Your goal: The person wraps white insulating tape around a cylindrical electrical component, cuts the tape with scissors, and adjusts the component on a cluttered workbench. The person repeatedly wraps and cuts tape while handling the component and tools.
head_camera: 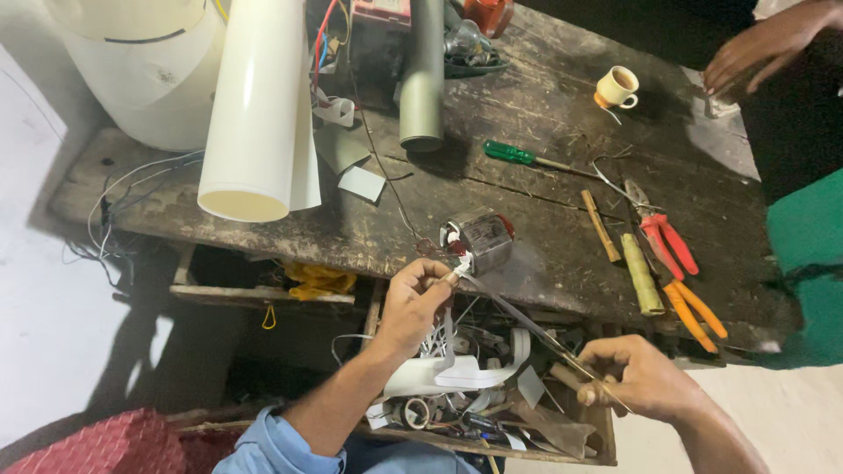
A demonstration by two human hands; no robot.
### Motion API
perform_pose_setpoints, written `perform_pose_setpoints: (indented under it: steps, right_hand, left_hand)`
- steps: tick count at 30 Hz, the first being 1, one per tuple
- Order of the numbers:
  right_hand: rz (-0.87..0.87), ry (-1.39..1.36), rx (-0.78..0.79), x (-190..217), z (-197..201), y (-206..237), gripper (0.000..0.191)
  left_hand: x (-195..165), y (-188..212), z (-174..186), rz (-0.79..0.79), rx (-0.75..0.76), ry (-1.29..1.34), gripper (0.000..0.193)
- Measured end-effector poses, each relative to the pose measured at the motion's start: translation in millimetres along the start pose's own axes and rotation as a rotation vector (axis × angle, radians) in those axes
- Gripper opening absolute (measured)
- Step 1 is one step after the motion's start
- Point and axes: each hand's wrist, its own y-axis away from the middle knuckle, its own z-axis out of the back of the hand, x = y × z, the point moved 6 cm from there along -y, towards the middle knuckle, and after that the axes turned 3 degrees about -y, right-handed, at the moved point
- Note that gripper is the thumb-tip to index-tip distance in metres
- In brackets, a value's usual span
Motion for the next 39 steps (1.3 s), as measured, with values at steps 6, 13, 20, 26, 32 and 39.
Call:
perform_pose_setpoints:
  steps: [6,13,20,26,32,39]
  right_hand:
    - [0.004,0.071,-0.044,43.7,-0.8,4.5,0.036]
    - [0.023,0.194,-0.069,90.2,-11.1,6.6,0.034]
    - [-0.053,0.181,-0.097,97.6,-21.3,5.2,0.033]
    - [-0.001,0.109,-0.065,78.8,-20.0,-1.1,0.025]
    - [0.021,0.072,-0.04,67.4,-23.8,-4.1,0.027]
    - [-0.027,0.091,-0.096,77.9,-31.4,-9.3,0.032]
  left_hand:
    - [9.4,-8.0,-3.5,-0.004,0.053,0.032,0.01]
    - [19.1,-17.3,1.6,-0.053,0.11,0.058,0.013]
    - [16.2,-18.0,-0.4,-0.096,0.121,0.029,0.012]
    - [1.2,-19.8,3.4,-0.174,0.175,-0.121,0.012]
    - [-4.9,-17.5,4.4,-0.165,0.14,-0.247,0.013]
    - [-9.7,-5.6,-6.2,-0.232,0.075,-0.303,0.015]
